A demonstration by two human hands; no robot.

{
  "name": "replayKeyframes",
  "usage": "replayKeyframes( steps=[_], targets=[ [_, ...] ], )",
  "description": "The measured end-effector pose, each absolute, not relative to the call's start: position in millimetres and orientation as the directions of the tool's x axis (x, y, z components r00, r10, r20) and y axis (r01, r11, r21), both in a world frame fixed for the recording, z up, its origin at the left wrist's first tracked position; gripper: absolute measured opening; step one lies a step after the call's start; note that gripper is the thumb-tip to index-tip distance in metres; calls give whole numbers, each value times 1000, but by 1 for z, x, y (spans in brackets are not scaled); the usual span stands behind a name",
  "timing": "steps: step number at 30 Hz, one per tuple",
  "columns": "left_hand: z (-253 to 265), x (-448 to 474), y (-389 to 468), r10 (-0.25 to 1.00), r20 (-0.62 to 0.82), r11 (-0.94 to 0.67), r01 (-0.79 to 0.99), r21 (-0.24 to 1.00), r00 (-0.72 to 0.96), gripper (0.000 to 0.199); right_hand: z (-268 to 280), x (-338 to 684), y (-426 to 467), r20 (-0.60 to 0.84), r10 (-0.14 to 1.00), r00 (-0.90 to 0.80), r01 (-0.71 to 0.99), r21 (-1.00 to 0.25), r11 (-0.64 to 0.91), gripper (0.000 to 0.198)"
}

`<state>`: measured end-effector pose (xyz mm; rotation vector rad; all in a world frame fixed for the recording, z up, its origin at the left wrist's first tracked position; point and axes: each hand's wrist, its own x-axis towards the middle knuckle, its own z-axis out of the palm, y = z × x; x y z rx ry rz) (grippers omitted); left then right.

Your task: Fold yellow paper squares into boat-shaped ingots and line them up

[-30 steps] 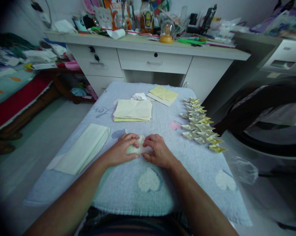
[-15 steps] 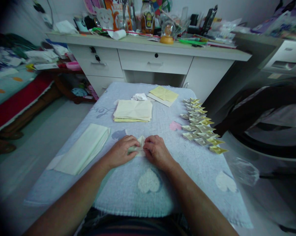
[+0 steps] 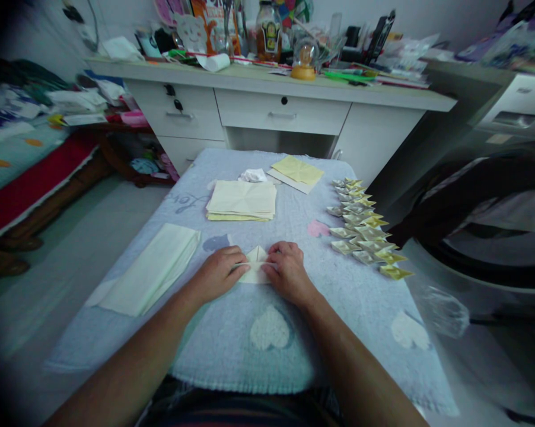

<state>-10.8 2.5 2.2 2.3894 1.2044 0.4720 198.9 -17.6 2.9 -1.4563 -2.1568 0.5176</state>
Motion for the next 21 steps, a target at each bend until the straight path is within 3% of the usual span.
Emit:
replayKeyframes(
  steps=[6,21],
  targets=[
    [0,-13,3,864,156,-491,731,474,479,19,2,198,-16,138,962,-235,804,-528,272,11],
    [1,-14,0,938,95,-343,860,379,332,24,-7,201,-14,140,986,-91,883,-447,145,19]
  ],
)
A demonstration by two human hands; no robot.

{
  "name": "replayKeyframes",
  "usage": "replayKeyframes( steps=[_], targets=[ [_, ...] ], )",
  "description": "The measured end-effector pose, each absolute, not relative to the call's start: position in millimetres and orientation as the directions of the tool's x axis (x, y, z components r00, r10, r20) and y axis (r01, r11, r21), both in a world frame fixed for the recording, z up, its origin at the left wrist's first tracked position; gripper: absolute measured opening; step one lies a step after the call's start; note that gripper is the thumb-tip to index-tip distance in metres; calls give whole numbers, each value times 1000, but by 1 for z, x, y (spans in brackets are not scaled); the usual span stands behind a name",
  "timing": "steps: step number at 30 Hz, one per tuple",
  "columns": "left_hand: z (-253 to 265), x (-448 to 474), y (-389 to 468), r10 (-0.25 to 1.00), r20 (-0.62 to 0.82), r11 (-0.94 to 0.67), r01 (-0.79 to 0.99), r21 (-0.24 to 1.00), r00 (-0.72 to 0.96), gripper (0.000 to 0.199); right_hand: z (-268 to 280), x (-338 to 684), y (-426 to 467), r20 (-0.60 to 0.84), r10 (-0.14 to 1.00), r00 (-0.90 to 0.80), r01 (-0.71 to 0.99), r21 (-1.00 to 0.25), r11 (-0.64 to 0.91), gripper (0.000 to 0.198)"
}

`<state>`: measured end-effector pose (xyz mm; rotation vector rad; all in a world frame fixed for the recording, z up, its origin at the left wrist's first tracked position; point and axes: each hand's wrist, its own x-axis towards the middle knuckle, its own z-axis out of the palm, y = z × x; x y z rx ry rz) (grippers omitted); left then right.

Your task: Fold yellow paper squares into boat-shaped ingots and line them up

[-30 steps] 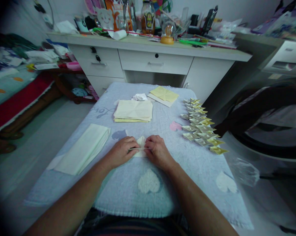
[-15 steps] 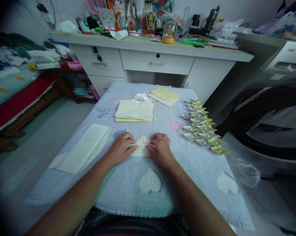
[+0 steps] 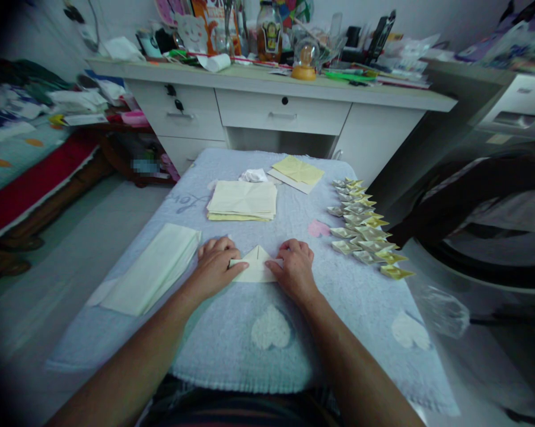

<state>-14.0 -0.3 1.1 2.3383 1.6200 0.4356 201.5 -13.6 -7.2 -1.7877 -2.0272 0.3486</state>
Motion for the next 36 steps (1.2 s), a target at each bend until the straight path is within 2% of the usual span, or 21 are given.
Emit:
replayKeyframes(
  steps=[5,9,13,17,21,23,26,27,31,36],
  targets=[
    [2,-17,0,946,64,-317,867,384,318,17,-6,202,-13,133,988,-74,893,-432,125,18],
    [4,-19,0,951,37,-295,868,399,306,13,-4,201,-15,184,981,-65,900,-413,138,20],
    [10,-20,0,960,-8,-248,863,439,280,13,0,197,-20,194,956,-219,886,-372,278,6],
    [13,-21,1,954,-40,-244,846,474,298,14,3,190,-23,166,929,-330,862,-350,368,16],
    [11,-19,-1,942,-27,-282,831,479,336,24,8,180,-24,136,943,-303,897,-294,331,5],
    [9,-17,-2,942,-8,-292,830,475,336,23,10,176,-24,126,952,-279,915,-266,303,17],
    [7,-14,-4,943,43,-311,831,461,329,9,10,170,-25,130,962,-241,937,-226,265,30],
    [7,-13,-4,944,58,-315,832,456,326,5,10,168,-25,135,964,-231,943,-213,256,32],
    [5,-12,-5,945,74,-317,840,441,318,14,7,165,-25,149,970,-192,957,-190,219,36],
    [4,-14,-2,948,43,-298,837,459,315,11,6,171,-25,117,984,-134,961,-229,158,38]
  ],
)
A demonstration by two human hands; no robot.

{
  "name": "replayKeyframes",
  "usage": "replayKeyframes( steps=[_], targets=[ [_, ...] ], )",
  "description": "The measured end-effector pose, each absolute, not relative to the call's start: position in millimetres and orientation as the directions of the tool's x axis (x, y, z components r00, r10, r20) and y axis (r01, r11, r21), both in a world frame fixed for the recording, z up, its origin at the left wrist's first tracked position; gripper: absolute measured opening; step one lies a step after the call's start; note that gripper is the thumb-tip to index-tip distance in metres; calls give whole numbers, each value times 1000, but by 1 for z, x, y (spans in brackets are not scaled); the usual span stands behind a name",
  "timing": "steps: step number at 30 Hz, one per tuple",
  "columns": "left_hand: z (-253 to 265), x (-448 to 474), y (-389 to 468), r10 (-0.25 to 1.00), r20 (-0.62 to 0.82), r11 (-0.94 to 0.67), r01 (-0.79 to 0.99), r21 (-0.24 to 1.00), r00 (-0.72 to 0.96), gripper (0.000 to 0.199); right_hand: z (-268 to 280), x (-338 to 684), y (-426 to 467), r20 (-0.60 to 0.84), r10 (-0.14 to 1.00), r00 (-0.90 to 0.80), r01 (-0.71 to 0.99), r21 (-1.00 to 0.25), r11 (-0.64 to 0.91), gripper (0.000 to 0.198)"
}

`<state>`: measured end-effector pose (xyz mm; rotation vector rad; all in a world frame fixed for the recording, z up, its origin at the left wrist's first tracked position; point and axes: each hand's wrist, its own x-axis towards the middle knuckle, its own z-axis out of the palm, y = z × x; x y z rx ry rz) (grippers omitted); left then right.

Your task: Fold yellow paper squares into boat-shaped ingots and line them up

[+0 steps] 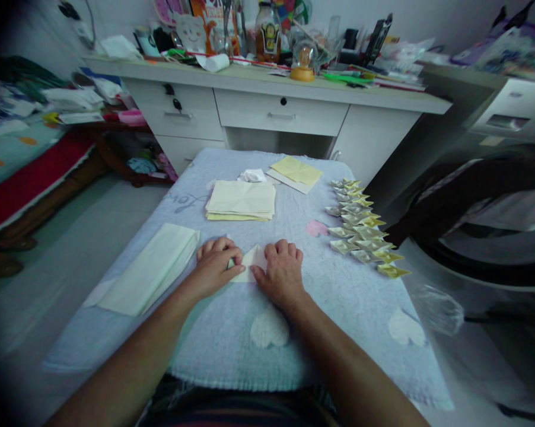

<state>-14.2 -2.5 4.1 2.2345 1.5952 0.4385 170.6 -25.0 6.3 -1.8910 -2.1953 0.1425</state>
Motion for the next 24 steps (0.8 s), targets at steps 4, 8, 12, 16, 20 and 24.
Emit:
replayKeyframes(
  steps=[4,8,12,16,20,24],
  targets=[
    [8,-20,1,951,-18,-261,836,483,307,8,4,184,-22,129,986,-102,953,-272,134,47],
    [13,-25,3,948,-64,-241,831,501,313,10,0,204,-19,120,988,-93,945,-302,126,49],
    [15,-28,5,938,-101,-236,823,516,332,15,-2,221,-16,81,991,-103,938,-324,124,48],
    [13,-33,8,925,-96,-262,800,539,367,18,0,230,-16,41,989,-141,927,-346,146,46],
    [9,-38,10,910,-90,-290,777,559,405,22,4,234,-17,19,987,-159,916,-371,155,42],
    [10,-40,11,900,-100,-300,768,566,425,25,9,237,-16,-7,983,-184,893,-419,164,36]
  ],
)
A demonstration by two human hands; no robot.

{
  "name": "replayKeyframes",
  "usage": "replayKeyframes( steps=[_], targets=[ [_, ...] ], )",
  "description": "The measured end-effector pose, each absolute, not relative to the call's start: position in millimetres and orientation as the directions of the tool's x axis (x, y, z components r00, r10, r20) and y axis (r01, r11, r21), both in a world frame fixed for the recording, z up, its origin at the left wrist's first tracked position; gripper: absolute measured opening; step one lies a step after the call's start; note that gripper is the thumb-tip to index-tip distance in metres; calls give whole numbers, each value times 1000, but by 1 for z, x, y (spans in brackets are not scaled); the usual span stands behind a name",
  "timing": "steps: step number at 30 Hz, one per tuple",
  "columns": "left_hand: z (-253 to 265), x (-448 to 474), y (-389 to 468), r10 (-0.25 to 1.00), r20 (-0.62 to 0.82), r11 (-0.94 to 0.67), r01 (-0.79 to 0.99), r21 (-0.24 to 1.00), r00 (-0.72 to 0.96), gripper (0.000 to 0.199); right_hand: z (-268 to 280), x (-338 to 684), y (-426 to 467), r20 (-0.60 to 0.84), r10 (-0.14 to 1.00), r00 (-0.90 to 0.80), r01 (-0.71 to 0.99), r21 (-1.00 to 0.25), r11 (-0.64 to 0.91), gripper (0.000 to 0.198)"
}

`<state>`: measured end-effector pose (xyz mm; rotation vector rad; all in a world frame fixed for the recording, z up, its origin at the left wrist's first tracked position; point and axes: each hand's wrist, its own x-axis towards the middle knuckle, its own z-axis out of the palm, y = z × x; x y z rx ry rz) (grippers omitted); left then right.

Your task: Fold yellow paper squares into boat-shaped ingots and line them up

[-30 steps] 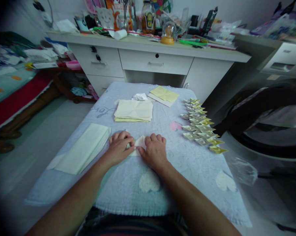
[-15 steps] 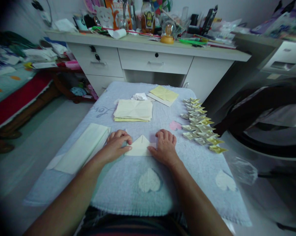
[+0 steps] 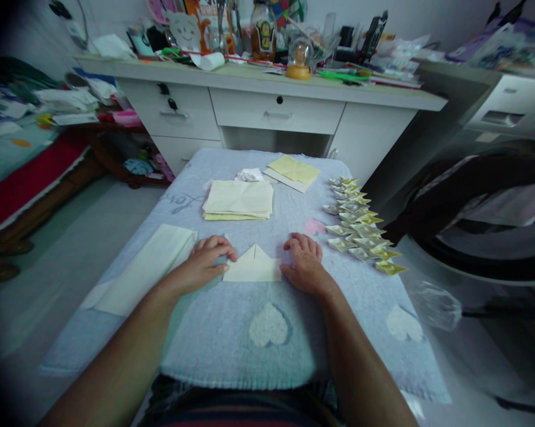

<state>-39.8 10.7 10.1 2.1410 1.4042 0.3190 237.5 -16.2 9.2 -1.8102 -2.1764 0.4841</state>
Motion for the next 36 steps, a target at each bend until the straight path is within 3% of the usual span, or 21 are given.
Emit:
replayKeyframes(
  steps=[4,10,17,22,25,28,31,36],
  targets=[
    [12,-37,10,910,-103,-283,784,553,401,28,11,233,-15,27,976,-216,847,-492,201,28],
    [13,-23,6,934,-13,-285,763,580,358,41,3,213,-16,98,964,-246,866,-425,264,39],
    [6,-8,1,924,96,-334,659,674,371,62,1,209,-16,121,964,-238,822,-502,267,19],
    [3,-6,3,938,2,-169,455,874,346,38,6,205,-18,199,962,-185,694,-667,271,13],
    [4,-3,4,945,-30,-40,206,978,326,28,7,203,-18,231,972,-41,562,-799,214,34],
    [4,1,3,972,-17,26,-34,999,234,41,7,201,-17,195,979,54,434,-888,153,50],
    [3,8,0,985,-22,48,-151,987,169,58,7,198,-16,186,982,-29,380,-907,182,45],
    [2,22,-6,980,16,43,-289,956,199,80,4,193,-15,227,963,-145,353,-897,265,32]
  ],
)
